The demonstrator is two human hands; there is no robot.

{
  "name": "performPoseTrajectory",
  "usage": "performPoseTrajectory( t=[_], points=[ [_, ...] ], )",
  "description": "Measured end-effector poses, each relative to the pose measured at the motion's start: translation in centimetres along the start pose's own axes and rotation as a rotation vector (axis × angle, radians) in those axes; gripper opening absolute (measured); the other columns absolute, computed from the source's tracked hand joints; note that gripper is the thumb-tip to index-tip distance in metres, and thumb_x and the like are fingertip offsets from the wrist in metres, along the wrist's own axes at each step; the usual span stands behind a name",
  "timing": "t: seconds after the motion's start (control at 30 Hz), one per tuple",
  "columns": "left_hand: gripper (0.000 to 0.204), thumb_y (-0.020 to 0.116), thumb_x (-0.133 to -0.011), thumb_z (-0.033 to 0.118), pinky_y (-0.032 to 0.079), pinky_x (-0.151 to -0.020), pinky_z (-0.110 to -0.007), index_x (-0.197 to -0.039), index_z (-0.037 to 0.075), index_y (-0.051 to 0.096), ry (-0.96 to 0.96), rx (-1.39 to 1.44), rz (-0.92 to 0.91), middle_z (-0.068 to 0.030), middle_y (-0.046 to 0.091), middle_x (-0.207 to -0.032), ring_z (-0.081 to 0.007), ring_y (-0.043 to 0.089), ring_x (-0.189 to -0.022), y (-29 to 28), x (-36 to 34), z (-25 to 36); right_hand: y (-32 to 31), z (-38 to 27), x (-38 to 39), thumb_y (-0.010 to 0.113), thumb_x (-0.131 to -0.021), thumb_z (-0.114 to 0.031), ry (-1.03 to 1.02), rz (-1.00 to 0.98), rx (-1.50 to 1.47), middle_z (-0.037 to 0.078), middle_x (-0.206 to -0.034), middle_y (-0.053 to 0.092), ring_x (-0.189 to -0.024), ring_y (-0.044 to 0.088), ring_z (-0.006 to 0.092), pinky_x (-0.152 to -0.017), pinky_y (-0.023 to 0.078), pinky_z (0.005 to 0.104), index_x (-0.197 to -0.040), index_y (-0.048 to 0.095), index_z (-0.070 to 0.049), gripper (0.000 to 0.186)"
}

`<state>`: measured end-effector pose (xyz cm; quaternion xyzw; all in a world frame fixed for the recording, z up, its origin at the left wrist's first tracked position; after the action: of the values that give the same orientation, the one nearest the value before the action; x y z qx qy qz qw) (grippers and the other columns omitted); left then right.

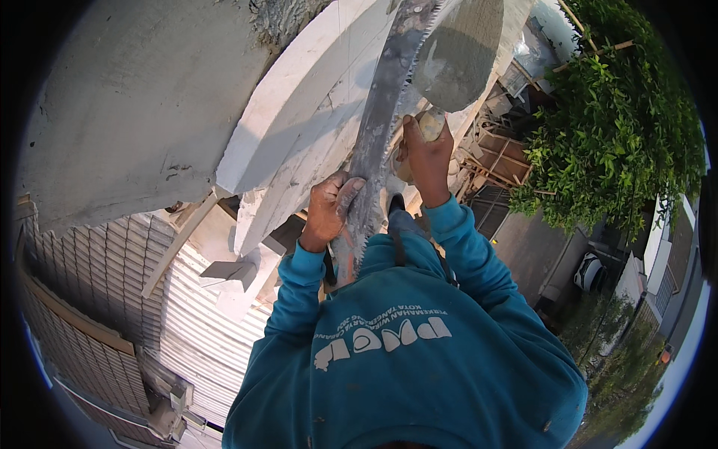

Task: The person applies cement to a wall using a notched trowel and trowel, then cuts a white tile with a utility knife and places it onto the cemented area. The person repeats the process of applying cement and placing tiles.

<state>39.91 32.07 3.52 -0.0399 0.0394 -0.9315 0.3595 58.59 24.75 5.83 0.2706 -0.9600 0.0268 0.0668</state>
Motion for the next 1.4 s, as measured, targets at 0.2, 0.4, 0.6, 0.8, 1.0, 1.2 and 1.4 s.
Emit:
performPoseTrajectory(
  t=[0.2, 0.4, 0.6, 0.8, 1.0, 1.2, 1.4],
  points=[
    [0.05, 0.057, -0.098, 0.046, 0.035, -0.053, -0.029, -0.079, 0.001, 0.063, -0.341, 0.074, -0.145, 0.0014, 0.045, -0.063, -0.0066, 0.04, -0.062, -2.1, -0.3, -8.2, -6.8, 5.3, -3.7, 0.072, -0.084, -0.018, -0.244, 0.093, 0.184, 0.012, -0.085, 0.068, -0.066, 0.063, 0.0221, -0.064, 0.052, 0.0362, -0.108, 0.058, 0.005, 0.036],
    [0.051, 0.056, -0.097, 0.048, 0.037, -0.048, -0.028, -0.078, 0.001, 0.063, -0.604, 0.003, -0.045, 0.001, 0.047, -0.058, -0.0063, 0.044, -0.053, -1.3, 3.4, -13.2, -18.3, 19.9, -6.1, 0.076, -0.079, -0.024, 0.205, 0.122, 0.594, 0.015, -0.087, 0.068, -0.071, 0.066, 0.0239, -0.062, 0.053, 0.0379, -0.109, 0.058, 0.007, 0.047],
    [0.053, 0.048, -0.1, 0.051, 0.04, -0.049, -0.027, -0.088, 0.003, 0.069, -1.042, 0.052, -0.029, 0.0006, 0.049, -0.058, -0.0083, 0.046, -0.05, 0.9, 7.7, -18.7, -23.0, 48.0, -5.9, 0.075, -0.074, -0.021, 0.92, -0.271, 0.578, 0.015, -0.081, 0.067, -0.066, 0.065, 0.0258, -0.057, 0.051, 0.0405, -0.09, 0.062, 0.007, 0.035],
    [0.055, 0.044, -0.101, 0.05, 0.042, -0.045, -0.026, -0.1, -0.001, 0.066, -1.14, 0.232, 0.046, -0.0004, 0.049, -0.056, -0.0102, 0.049, -0.045, 2.7, 12.4, -24.2, -16.5, 57.6, -11.1, 0.067, -0.079, -0.011, 1.137, -0.406, 0.403, 0.013, -0.067, 0.06, -0.05, 0.06, 0.0245, -0.043, 0.049, 0.0404, -0.077, 0.06, 0.002, 0.015],
    [0.057, 0.044, -0.101, 0.052, 0.044, -0.054, -0.027, -0.094, 0.003, 0.072, -1.252, -0.058, 0.133, -0.0019, 0.053, -0.058, -0.0099, 0.052, -0.053, 2.4, 15.4, -23.8, -16.1, 67.6, -14.3, 0.057, -0.09, -0.017, 1.079, -0.265, 0.853, 0.014, -0.071, 0.062, -0.053, 0.062, 0.0257, -0.041, 0.053, 0.0391, -0.115, 0.056, 0.005, 0.033],
    [0.06, 0.041, -0.101, 0.054, 0.041, -0.054, -0.027, -0.101, 0.004, 0.073, -1.095, 0.323, 0.451, -0.0015, 0.053, -0.061, -0.0104, 0.048, -0.055, 6.1, 21.6, -23.6, -13.7, 65.0, -12.1, 0.059, -0.088, -0.009, 1.147, -0.402, 0.743, 0.012, -0.09, 0.063, -0.075, 0.063, 0.024, -0.061, 0.052, 0.0343, -0.141, 0.044, -0.011, 0.055],
    [0.045, 0.04, -0.104, 0.039, 0.043, -0.067, -0.026, -0.118, 0.004, 0.064, -0.82, 0.362, 0.721, -0.0014, 0.061, -0.091, -0.0081, 0.051, -0.074, 7.6, 26.7, -22.3, -5.8, 58.9, -11.4, 0.055, -0.089, -0.015, 0.08, -1.302, 1.049, 0.018, -0.094, 0.066, -0.08, 0.064, 0.0329, -0.073, 0.051, 0.0411, -0.124, 0.058, -0.004, 0.036]
  ],
)
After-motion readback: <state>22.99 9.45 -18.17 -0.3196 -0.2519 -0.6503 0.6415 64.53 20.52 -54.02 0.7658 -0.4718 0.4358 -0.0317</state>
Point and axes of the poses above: each hand's wrist, its own x-axis away from the middle knuckle, its own y-axis out of the palm, z = x × y, the point moved 6 cm from there along -x, towards the middle knuckle
